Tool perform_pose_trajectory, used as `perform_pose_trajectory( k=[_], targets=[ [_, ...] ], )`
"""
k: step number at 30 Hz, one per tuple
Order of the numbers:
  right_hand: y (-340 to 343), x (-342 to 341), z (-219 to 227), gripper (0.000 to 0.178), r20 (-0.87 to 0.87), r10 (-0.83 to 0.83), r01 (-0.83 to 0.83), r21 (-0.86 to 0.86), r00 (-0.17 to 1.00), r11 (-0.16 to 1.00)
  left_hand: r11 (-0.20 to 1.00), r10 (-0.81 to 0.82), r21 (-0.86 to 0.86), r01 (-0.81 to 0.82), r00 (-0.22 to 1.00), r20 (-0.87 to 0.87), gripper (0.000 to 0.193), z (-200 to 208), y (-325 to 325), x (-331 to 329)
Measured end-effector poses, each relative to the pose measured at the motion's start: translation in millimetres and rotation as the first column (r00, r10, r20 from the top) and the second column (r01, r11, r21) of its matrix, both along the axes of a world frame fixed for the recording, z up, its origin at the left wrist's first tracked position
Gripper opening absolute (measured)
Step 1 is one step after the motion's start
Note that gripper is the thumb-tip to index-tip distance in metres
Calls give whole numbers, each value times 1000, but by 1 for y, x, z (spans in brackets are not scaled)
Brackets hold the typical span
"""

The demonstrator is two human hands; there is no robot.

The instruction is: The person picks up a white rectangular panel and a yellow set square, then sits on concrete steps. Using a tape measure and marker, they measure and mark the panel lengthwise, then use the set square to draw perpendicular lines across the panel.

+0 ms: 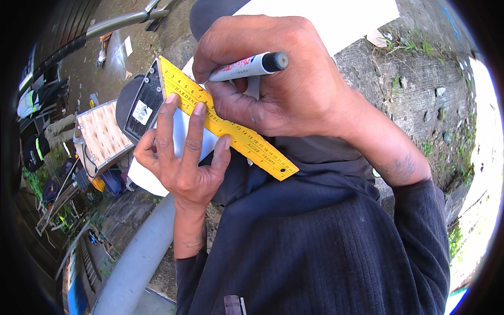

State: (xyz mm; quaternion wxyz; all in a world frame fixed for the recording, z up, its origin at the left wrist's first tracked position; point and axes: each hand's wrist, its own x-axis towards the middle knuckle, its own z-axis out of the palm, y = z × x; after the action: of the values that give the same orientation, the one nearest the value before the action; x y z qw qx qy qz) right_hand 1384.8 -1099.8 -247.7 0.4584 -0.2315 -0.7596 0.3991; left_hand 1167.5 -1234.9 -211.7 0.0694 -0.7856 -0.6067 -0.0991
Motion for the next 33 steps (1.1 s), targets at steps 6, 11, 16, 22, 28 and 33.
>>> perform_pose_trajectory(
  k=[6,11,16,22,28,33],
  targets=[
    [-5,6,5,19,53,25,-23,-42,998,999,1000,-8,-16,8,1000,4,62,0,-2,-2],
    [-5,5,4,17,26,18,-18,-4,1000,1000,1000,-12,-20,13,1000,14,63,0,-3,-2],
    [3,0,0,17,-4,7,-7,56,1000,998,999,-12,-29,13,1000,11,62,1,-2,-2],
    [4,-2,-2,17,-33,0,2,82,999,997,999,-5,-32,5,1000,16,61,2,-2,-1],
    [-7,10,3,14,58,40,-40,-3,998,999,1000,-15,-1,15,1000,7,60,0,1,-1],
    [-17,17,3,9,53,61,-62,16,997,998,1000,-16,-1,16,1000,6,61,0,0,-2]
  ],
)
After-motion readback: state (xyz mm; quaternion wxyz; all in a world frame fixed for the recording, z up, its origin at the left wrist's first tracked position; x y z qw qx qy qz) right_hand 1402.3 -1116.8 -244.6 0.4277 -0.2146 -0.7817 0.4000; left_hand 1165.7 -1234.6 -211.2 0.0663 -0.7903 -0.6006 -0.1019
